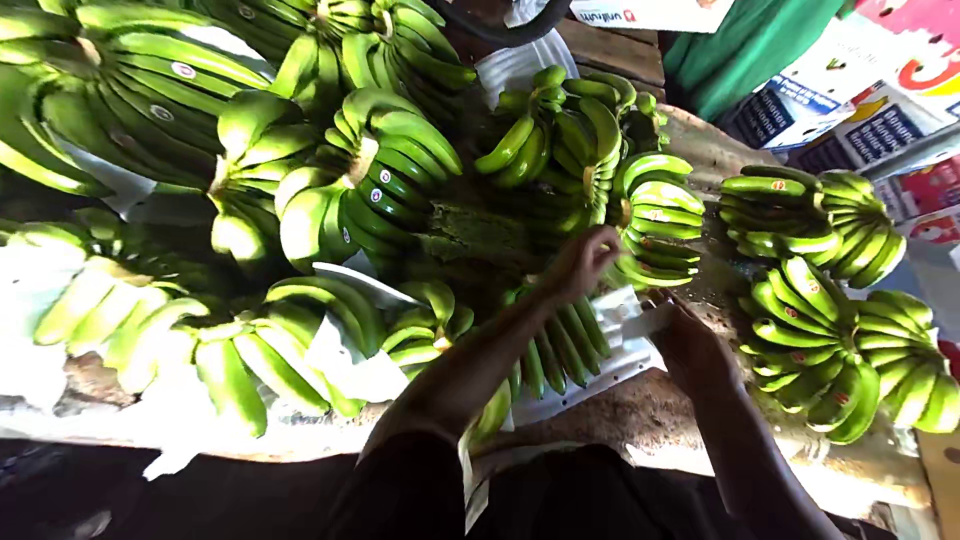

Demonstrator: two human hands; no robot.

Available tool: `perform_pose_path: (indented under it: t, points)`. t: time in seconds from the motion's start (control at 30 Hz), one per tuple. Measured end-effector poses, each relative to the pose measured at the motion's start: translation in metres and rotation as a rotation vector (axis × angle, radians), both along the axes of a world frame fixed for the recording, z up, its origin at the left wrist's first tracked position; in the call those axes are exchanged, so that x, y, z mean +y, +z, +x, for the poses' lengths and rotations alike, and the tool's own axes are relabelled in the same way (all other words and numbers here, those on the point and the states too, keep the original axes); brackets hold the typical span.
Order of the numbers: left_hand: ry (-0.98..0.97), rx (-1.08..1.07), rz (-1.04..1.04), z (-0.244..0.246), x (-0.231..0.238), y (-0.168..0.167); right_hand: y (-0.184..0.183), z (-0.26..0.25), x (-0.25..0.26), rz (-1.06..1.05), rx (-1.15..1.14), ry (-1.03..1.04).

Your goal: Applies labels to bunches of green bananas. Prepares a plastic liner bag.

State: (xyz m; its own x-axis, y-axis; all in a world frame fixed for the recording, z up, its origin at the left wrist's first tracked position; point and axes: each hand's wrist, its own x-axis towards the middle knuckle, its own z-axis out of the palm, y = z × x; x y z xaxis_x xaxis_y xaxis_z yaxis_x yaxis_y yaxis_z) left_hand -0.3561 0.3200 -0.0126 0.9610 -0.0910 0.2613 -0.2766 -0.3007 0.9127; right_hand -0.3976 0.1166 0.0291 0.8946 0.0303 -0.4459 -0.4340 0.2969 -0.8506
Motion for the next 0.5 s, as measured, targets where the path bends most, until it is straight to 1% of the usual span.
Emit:
perform_pose_path:
  t: [0.03, 0.07, 0.1, 0.2, 0.27, 0.33, 0.4, 0.43, 0.5]
  points:
    - [0.085, 0.124, -0.08, 0.03, 0.017, -0.002, 0.003, 0.006, 0.003, -0.043, -0.033, -0.026]
    - [0.158, 0.203, -0.139, 0.061, 0.034, -0.009, 0.007, 0.01, 0.006, -0.093, -0.065, -0.041]
    - [0.211, 0.238, -0.181, 0.093, 0.049, -0.019, 0.011, 0.013, 0.008, -0.139, -0.107, -0.025]
    - [0.255, 0.24, -0.196, 0.177, 0.076, -0.049, 0.013, 0.02, 0.007, -0.208, -0.207, 0.023]
    - [0.264, 0.234, -0.156, 0.22, 0.082, -0.062, 0.009, 0.022, 0.006, -0.236, -0.21, 0.037]
    - [0.278, 0.259, -0.085, 0.25, 0.084, -0.068, 0.003, 0.023, 0.007, -0.259, -0.183, 0.042]
    - [0.304, 0.285, -0.038, 0.266, 0.085, -0.07, 0.0, 0.026, 0.008, -0.272, -0.168, 0.054]
    - [0.341, 0.283, -0.041, 0.27, 0.084, -0.071, 0.001, 0.03, 0.011, -0.283, -0.173, 0.058]
    - [0.478, 0.26, -0.063, 0.267, 0.079, -0.07, 0.005, 0.038, 0.02, -0.326, -0.192, 0.056]
